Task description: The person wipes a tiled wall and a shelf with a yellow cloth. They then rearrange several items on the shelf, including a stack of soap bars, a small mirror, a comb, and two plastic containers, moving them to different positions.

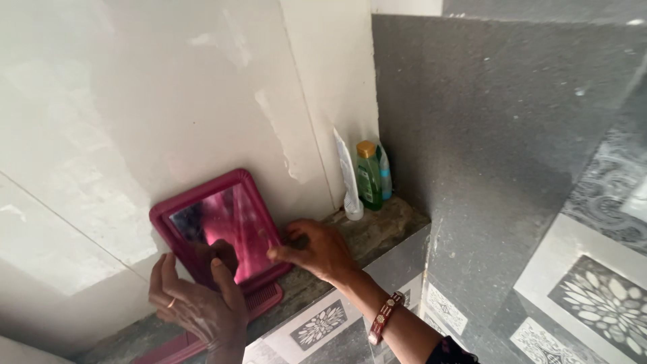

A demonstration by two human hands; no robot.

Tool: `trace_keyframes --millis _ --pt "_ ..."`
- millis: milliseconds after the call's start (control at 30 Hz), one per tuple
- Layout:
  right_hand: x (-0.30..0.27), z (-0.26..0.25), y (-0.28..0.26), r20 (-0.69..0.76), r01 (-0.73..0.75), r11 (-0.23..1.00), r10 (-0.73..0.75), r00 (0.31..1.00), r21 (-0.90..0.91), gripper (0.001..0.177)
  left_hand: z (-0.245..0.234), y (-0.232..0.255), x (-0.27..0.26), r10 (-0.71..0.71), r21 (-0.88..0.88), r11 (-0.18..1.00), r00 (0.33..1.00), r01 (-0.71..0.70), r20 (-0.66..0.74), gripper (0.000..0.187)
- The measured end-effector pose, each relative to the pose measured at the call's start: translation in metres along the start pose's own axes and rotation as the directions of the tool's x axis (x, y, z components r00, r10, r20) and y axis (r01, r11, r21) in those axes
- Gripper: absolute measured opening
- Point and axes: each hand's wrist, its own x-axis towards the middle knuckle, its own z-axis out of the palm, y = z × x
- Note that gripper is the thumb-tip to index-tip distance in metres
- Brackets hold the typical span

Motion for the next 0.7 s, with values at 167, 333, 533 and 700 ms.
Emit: trace_keyframes --millis 167,333,533,700 --pt "0.006 0.004 -0.005 0.139 -0.069 0.970 0.104 0.985 -0.235 0.044 0.005 0.001 0.003 -0.034 -0.024 0.999 0.998 0.035 0.047 0.067" --pt "0.001 0.000 0.004 -0.017 -0.143 0.988 0.144 0.989 0.057 0.026 0.009 0.013 0.009 0.055 -0.041 0.998 0.998 -0.054 0.026 0.066" --pt "-0.003 -0.001 0.002 -0.537 -0.051 0.997 0.071 0.840 0.051 0.028 0.024 0.052 0.002 0.118 -0.315 0.946 0.985 -0.073 0.127 0.058" --pt "-0.008 -0.004 -0.007 -0.628 -0.287 0.958 0.210 0.749 -0.023 0.028 0.034 0.066 0.002 0.134 -0.347 0.934 0.983 -0.082 0.129 0.057"
